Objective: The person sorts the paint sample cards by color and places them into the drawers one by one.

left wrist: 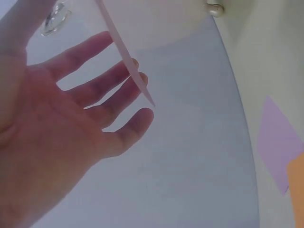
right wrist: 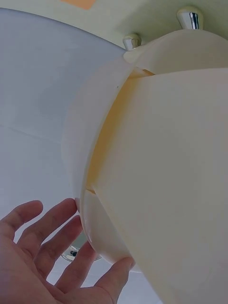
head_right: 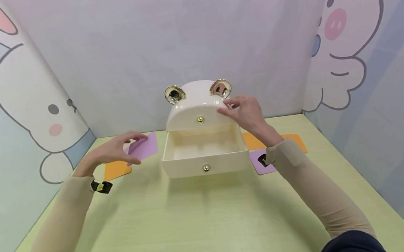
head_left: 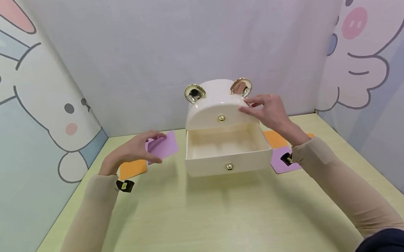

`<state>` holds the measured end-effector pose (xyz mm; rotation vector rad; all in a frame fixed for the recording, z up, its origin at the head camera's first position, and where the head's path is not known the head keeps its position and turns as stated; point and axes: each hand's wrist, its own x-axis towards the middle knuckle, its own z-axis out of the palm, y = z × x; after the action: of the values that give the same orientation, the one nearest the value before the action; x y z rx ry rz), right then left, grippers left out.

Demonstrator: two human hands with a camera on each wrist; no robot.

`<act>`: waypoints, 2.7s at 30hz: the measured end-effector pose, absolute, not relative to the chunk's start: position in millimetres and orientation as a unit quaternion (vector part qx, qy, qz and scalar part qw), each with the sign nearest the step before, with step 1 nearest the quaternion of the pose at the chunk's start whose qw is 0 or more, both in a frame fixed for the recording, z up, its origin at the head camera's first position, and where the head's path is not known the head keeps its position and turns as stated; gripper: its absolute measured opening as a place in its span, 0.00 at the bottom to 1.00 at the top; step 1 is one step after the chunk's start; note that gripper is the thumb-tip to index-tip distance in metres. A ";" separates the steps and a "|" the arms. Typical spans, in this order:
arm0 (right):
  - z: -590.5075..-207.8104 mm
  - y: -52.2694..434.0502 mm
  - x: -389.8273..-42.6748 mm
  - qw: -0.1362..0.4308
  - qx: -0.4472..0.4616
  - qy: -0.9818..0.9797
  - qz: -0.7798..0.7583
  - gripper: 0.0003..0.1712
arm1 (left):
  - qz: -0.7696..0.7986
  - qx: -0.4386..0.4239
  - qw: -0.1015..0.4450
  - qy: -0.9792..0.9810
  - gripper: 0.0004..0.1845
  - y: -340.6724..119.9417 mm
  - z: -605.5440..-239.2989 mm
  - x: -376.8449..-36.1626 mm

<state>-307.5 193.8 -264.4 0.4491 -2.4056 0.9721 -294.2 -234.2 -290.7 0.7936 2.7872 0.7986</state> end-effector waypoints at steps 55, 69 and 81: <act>-262.1 193.6 -307.1 0.244 0.164 -0.885 0.361 0.21 | 0.190 0.443 0.021 0.876 0.33 -111.1 -246.6 -274.8; -265.0 195.6 -306.5 0.256 0.164 -0.880 0.365 0.19 | 0.265 0.421 0.000 0.868 0.27 -123.8 -251.6 -275.5; -265.9 196.5 -307.7 0.256 0.162 -0.877 0.371 0.19 | 0.287 0.160 -0.029 0.944 0.30 -231.8 -318.1 -344.0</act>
<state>-307.7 196.5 -265.9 0.4402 -2.3811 1.0081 -344.0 -231.8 -318.1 0.5123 3.0208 0.9200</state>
